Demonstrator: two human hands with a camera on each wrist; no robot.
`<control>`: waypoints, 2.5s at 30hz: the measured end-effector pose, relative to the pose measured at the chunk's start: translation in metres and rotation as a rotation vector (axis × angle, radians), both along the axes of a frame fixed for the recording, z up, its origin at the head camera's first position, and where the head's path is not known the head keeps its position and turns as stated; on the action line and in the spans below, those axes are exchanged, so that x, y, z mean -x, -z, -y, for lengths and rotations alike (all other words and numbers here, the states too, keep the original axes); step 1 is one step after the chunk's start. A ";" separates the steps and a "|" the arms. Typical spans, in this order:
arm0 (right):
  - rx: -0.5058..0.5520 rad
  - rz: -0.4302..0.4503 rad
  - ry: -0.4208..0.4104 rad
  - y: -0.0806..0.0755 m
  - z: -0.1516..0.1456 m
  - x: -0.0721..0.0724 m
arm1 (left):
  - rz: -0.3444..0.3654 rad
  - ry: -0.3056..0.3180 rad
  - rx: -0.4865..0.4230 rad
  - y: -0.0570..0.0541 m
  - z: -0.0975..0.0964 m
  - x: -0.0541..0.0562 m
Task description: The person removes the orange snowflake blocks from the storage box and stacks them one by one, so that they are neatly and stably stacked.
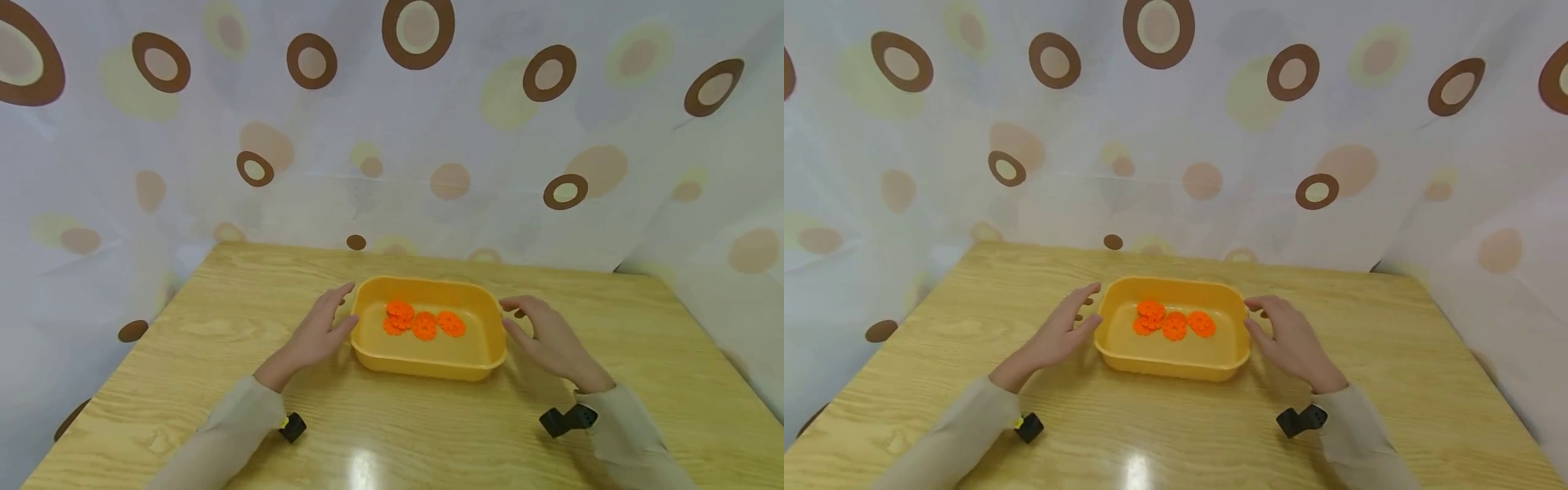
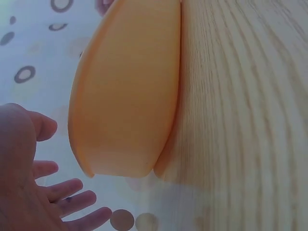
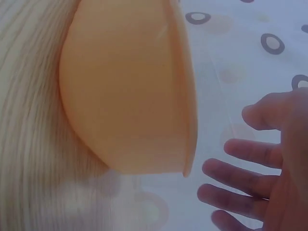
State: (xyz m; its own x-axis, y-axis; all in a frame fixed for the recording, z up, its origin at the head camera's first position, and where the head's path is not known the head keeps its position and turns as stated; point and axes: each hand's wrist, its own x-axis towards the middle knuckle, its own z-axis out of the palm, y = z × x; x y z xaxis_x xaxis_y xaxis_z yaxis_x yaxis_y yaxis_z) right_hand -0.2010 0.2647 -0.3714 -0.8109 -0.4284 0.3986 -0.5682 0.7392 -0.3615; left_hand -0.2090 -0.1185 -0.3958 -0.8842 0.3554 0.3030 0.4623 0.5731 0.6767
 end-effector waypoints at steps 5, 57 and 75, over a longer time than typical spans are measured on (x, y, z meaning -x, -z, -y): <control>0.046 0.124 -0.077 -0.005 0.006 0.005 | 0.049 0.030 0.009 0.001 -0.006 0.005; 0.167 0.572 -0.170 -0.025 0.062 0.091 | 0.220 0.069 0.055 0.014 -0.013 0.010; -0.047 0.649 -0.288 -0.014 0.069 0.103 | 0.218 0.061 0.060 0.012 -0.014 0.011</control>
